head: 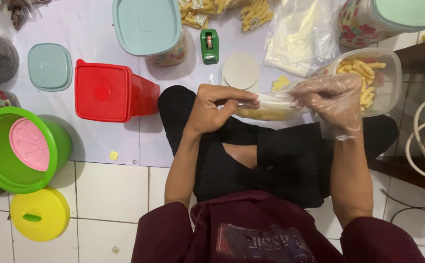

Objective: Packing snacks from a large container into small plastic bags and weighing them on a digital scale.

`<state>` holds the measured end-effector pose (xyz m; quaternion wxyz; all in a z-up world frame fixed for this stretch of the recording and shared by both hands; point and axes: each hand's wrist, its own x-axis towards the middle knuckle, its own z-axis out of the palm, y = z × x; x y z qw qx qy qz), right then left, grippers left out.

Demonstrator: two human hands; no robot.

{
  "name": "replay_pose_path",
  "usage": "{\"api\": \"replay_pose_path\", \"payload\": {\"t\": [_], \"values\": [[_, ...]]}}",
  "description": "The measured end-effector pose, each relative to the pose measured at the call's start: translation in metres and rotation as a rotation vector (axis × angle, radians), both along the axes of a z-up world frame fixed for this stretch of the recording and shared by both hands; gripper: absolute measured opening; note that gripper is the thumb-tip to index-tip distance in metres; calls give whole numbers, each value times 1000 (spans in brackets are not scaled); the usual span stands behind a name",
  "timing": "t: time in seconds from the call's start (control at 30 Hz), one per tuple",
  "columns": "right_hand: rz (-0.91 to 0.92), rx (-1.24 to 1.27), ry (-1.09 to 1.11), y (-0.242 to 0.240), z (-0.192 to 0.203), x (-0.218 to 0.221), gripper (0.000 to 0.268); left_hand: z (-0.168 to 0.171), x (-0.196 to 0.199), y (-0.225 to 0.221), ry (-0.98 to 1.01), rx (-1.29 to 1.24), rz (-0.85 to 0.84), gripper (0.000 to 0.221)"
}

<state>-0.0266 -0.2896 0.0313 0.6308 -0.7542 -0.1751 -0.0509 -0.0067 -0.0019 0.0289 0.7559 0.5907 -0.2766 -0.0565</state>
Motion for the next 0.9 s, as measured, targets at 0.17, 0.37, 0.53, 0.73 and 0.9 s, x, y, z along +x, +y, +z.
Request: {"api": "replay_pose_path", "payload": {"t": [0.17, 0.37, 0.53, 0.73, 0.9], "values": [[-67, -193, -87, 6, 26, -7, 27, 31, -7, 0, 5, 161, 60, 20], [-185, -78, 53, 16, 42, -12, 22, 43, -14, -12, 16, 301, 230, 26], [-131, -265, 5, 21, 62, -9, 27, 42, -15, -13, -55, 328, 263, 21], [-57, -630, -318, 31, 74, -1, 15, 43, -18, -22, -154, 383, 303, 26], [41, -420, -304, 35, 69, 7, 8, 21, -14, -27, -240, 322, 440, 25]]}}
